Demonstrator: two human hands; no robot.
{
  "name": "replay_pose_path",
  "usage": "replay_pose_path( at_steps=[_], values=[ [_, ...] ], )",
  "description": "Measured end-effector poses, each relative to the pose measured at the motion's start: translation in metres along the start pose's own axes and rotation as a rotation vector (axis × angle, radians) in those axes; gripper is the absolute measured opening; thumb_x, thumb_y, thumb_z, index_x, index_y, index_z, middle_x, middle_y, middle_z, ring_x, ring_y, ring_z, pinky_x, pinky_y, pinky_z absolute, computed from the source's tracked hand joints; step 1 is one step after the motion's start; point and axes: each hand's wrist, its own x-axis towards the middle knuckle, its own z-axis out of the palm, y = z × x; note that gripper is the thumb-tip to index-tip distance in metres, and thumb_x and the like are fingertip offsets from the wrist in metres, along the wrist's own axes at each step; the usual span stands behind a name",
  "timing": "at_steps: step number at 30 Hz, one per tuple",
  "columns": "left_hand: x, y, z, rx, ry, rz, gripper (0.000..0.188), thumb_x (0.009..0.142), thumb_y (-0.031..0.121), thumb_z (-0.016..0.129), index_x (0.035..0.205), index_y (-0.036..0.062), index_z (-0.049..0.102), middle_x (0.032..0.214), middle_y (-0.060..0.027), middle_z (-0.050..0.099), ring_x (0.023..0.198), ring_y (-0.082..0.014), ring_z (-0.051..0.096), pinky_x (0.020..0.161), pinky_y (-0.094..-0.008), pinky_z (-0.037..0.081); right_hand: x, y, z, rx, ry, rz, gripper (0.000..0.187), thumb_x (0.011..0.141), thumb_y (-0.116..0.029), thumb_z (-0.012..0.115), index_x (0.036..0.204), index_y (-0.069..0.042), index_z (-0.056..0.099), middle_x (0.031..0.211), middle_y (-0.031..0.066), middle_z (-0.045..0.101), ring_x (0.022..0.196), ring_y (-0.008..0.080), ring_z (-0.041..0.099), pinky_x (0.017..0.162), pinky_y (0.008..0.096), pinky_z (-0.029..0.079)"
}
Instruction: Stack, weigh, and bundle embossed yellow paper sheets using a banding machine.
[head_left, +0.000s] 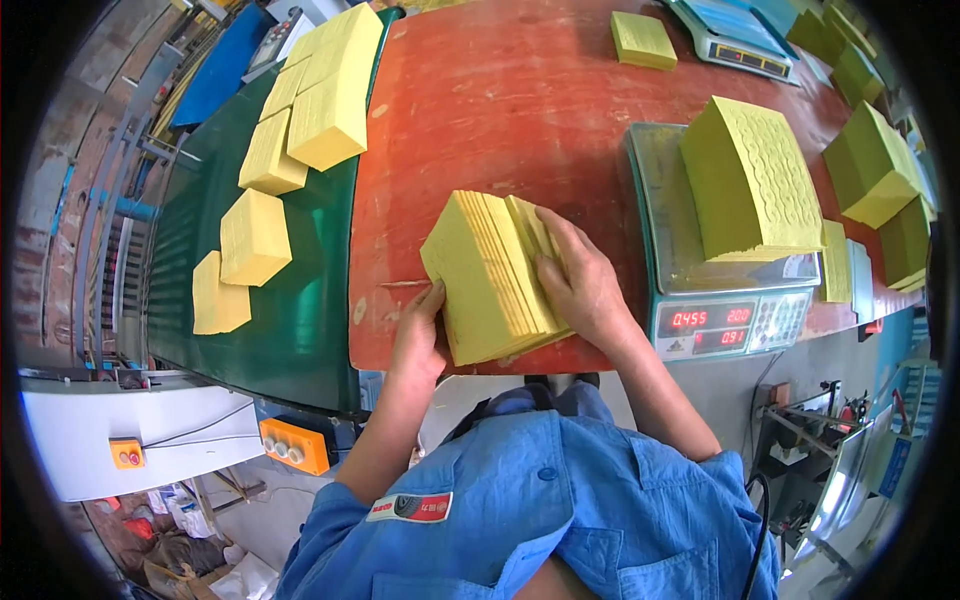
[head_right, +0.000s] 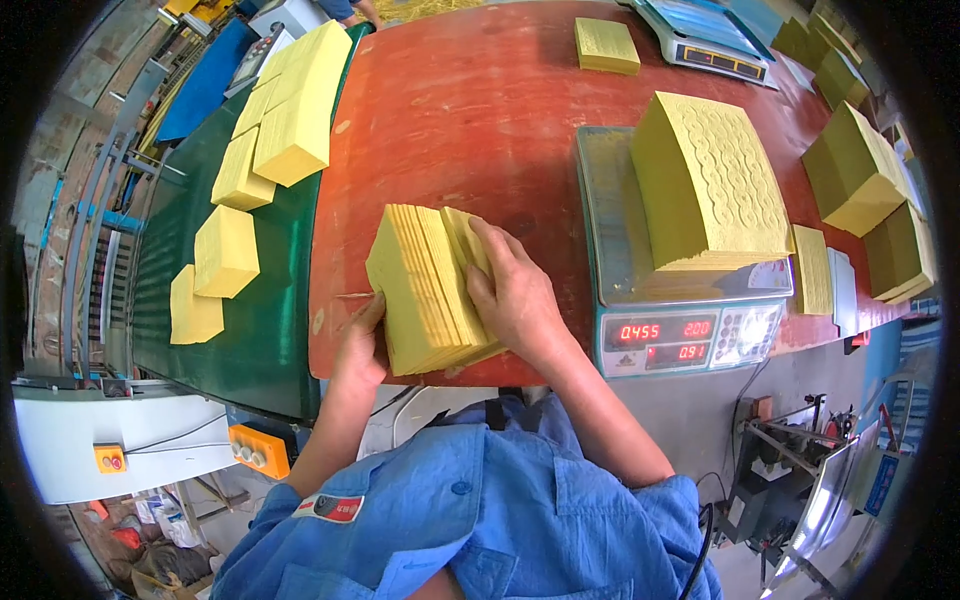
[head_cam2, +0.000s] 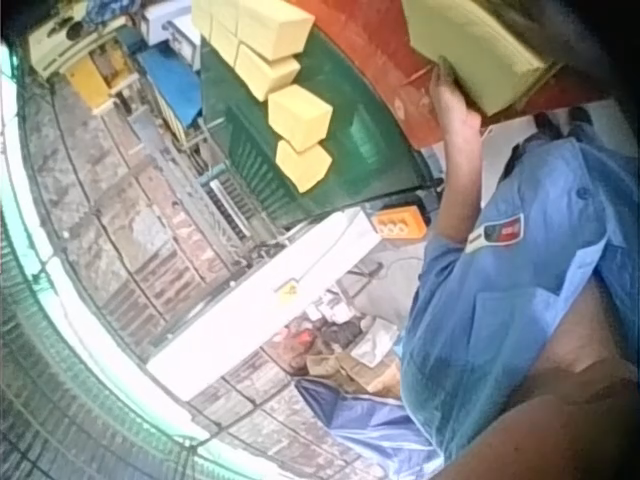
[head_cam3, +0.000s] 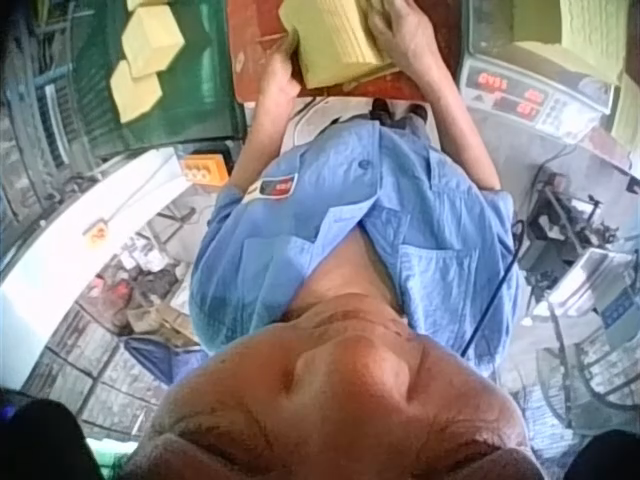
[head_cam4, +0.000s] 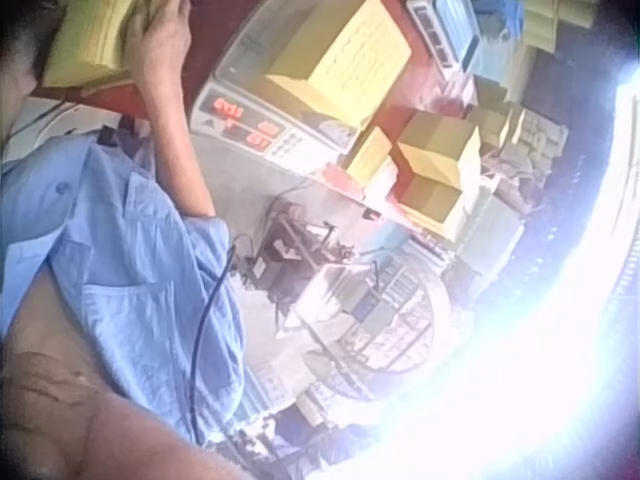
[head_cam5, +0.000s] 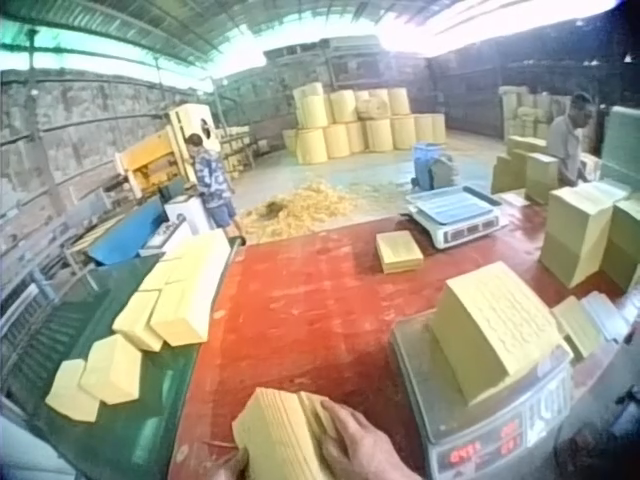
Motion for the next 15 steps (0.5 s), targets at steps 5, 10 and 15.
replay_pose_path(
  at_steps=[5, 10, 15],
  values=[
    [0.005, -0.009, -0.009, -0.196, -0.115, -0.018, 0.041, 0.101, 0.025, 0.052, 0.133, -0.0010, 0.051, 0.122, -0.0120, 0.062, 0.108, -0.0217, 0.063, 0.092, -0.0384, 0.053, 0.000, 0.008, -0.001, 0.080, 0.026, 0.049, 0.050, 0.090, -0.009, 0.055, 0.138, -0.001, 0.046, 0.131, 0.0237, 0.056, 0.123, 0.0350, 0.055, 0.103, 0.0392, 0.043],
    [0.002, -0.020, -0.015, -0.217, -0.137, 0.096, 0.042, 0.102, 0.026, 0.051, 0.135, 0.0003, 0.049, 0.123, -0.0107, 0.062, 0.109, -0.0217, 0.063, 0.092, -0.0373, 0.053, -0.002, 0.011, 0.000, 0.112, 0.017, 0.069, 0.051, 0.089, -0.010, 0.056, 0.139, -0.001, 0.045, 0.129, 0.0229, 0.058, 0.122, 0.0320, 0.057, 0.101, 0.0370, 0.044],
    [-0.004, -0.017, 0.000, -0.141, -0.020, 0.223, 0.036, 0.103, 0.022, 0.048, 0.132, 0.0002, 0.051, 0.120, -0.0095, 0.063, 0.106, -0.0200, 0.063, 0.089, -0.0341, 0.054, -0.001, 0.010, -0.003, 0.110, -0.015, 0.087, 0.054, 0.089, -0.012, 0.060, 0.140, -0.003, 0.045, 0.127, 0.0222, 0.059, 0.107, 0.0283, 0.064, 0.093, 0.0360, 0.050]
  ],
)
